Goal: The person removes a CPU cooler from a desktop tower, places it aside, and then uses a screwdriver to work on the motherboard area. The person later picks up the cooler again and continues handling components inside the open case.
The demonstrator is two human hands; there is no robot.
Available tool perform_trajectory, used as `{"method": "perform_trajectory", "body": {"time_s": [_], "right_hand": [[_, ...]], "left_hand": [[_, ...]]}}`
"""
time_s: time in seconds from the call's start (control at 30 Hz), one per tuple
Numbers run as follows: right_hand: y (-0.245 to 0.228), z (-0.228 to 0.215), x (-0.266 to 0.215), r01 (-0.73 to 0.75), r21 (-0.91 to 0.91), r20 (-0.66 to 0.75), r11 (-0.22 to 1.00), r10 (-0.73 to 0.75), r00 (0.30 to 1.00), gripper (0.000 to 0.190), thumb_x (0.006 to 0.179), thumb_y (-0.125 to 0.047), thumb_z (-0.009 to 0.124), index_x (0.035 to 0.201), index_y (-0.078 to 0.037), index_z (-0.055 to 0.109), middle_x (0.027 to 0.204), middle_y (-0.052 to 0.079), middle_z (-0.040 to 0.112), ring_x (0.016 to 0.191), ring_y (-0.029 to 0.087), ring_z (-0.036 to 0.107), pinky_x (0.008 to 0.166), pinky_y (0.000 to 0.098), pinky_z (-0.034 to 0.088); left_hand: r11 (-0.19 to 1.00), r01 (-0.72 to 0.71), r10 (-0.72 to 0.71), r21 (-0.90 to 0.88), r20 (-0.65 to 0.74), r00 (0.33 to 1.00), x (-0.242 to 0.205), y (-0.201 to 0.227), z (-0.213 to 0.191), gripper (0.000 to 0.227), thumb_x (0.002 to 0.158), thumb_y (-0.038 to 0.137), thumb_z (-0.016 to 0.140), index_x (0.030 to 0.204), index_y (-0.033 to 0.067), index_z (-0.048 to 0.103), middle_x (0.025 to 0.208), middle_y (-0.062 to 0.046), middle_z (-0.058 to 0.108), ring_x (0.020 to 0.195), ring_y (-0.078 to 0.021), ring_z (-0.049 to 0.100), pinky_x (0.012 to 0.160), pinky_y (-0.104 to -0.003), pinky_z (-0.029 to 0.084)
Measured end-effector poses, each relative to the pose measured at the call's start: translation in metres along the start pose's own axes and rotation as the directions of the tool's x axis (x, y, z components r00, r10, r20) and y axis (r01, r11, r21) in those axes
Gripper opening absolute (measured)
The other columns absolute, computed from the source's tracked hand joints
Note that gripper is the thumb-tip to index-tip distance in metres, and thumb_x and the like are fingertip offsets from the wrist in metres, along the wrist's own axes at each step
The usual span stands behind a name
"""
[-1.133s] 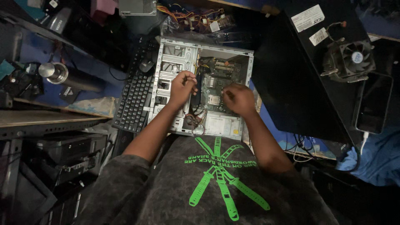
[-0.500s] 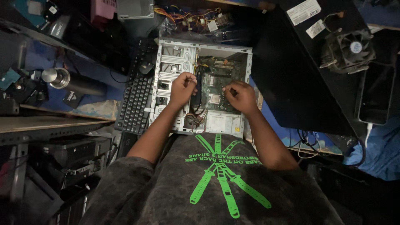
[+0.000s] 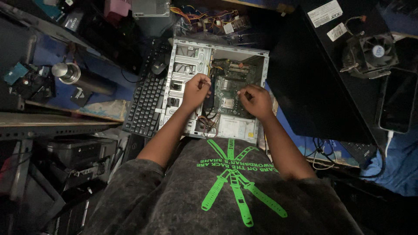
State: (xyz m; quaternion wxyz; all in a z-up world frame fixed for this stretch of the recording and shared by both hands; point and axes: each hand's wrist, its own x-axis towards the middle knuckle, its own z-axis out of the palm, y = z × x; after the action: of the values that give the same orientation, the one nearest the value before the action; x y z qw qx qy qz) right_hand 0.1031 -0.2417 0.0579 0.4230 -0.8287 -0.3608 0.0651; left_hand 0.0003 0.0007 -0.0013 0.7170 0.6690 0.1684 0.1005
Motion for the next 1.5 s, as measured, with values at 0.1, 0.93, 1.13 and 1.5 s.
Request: {"method": "perform_trajectory", "body": {"time_s": [0.1,0.93,1.13,1.5], "right_hand": [[0.0,0.0,0.0,-0.006,0.063,0.013,0.998,0.005,1.0,0.006,0.09,-0.009,0.075,0.091,-0.003,0.073,0.085,0.011,0.071,0.066,0.02,0.07,0.059,0.0312,0.053],[0.0,-0.009,-0.004,0.128,0.198,-0.047,0.972,-0.121,0.992,0.017,0.091,-0.012,0.079,0.103,-0.003,0.07,0.092,0.009,0.07,0.082,0.017,0.067,0.085,0.0345,0.05],[0.005,-0.013,-0.046,-0.029,0.145,-0.187,0.989,0.056,0.981,0.012,0.094,-0.01,0.075,0.104,-0.004,0.072,0.094,0.006,0.07,0.079,0.012,0.064,0.07,0.0249,0.049],[0.073,-0.02,-0.14,-0.424,0.143,-0.393,0.894,0.445,0.805,0.013,0.097,-0.015,0.063,0.103,-0.004,0.069,0.102,0.012,0.073,0.097,0.02,0.073,0.087,0.0322,0.055]], "left_hand": [[1.0,-0.029,0.029,0.012,0.002,1.0,-0.001,-0.002,-0.001,0.005,0.099,0.005,0.063,0.103,0.0027,0.062,0.078,-0.001,0.065,0.066,-0.0089,0.067,0.057,-0.025,0.055],[0.976,-0.196,0.197,0.093,0.002,0.98,-0.02,0.024,0.006,0.023,0.097,0.002,0.061,0.119,0.0066,0.059,0.098,-0.003,0.067,0.085,-0.0099,0.065,0.068,-0.026,0.056],[0.942,-0.175,0.218,0.285,-0.126,0.968,-0.074,0.049,-0.001,0.018,0.098,0.01,0.065,0.116,0.0061,0.062,0.104,-0.003,0.07,0.095,-0.0128,0.067,0.072,-0.026,0.056],[0.697,-0.3,0.537,0.651,-0.197,0.82,-0.111,0.052,-0.007,0.015,0.093,0.005,0.066,0.108,0.0054,0.064,0.106,-0.012,0.065,0.099,-0.0325,0.061,0.085,-0.042,0.049]]}}
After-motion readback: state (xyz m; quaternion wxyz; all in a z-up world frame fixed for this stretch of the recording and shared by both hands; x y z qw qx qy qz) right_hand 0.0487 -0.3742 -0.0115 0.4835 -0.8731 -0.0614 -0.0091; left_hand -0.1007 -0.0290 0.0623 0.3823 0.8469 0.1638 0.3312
